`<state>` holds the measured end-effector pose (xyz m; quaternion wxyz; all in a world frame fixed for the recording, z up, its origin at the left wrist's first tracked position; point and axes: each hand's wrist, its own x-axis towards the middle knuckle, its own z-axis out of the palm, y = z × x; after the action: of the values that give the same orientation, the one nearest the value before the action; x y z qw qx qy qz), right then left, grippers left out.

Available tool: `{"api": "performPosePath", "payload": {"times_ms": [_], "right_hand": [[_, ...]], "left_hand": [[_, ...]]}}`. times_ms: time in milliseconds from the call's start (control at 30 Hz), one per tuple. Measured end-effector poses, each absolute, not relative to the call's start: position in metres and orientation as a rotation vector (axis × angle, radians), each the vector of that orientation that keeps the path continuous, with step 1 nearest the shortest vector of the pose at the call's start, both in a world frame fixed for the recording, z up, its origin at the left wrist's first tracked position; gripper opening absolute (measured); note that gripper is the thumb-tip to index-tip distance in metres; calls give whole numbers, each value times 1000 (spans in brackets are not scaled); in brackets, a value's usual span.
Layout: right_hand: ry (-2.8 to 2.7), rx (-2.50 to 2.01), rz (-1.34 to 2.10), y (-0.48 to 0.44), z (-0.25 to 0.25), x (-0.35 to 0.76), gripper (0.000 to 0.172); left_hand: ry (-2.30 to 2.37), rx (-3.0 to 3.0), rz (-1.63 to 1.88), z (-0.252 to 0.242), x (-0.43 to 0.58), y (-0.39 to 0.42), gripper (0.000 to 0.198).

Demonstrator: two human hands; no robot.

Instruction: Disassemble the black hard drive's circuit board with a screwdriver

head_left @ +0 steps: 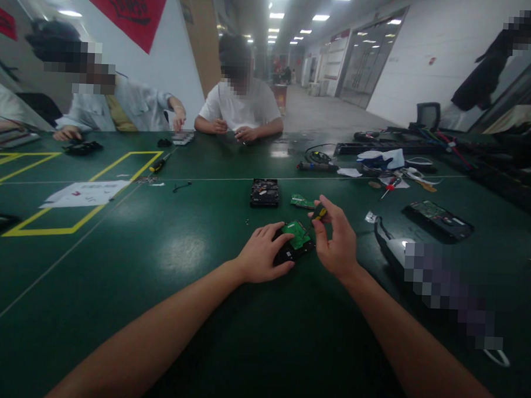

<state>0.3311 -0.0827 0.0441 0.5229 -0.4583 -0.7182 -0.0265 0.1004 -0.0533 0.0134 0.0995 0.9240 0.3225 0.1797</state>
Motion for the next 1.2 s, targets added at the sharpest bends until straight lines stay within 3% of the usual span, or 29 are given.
{"api": "performPosePath", "payload": {"times_ms": [167, 367, 567, 800, 1067, 1200], "right_hand": [[-1733, -1086, -55, -83, 44, 331, 62], [-1685, -1104, -214, -84, 50, 330, 47], [-1730, -1076, -18, -83, 44, 329, 58], [-1713, -1102, -173, -84, 50, 329, 57], [-1743, -1110, -14, -84, 44, 330, 60], [-1708, -1124, -111, -83, 46, 329, 57]], "left_hand": [[943, 2715, 551, 13, 100, -53, 73], [956, 2733, 537, 11, 100, -53, 73], [952, 2732, 543, 12, 101, -53, 74], [949, 2725, 555, 12, 100, -53, 73], [961, 2745, 532, 11, 100, -53, 74], [960, 2748, 530, 12, 100, -53, 74]]}}
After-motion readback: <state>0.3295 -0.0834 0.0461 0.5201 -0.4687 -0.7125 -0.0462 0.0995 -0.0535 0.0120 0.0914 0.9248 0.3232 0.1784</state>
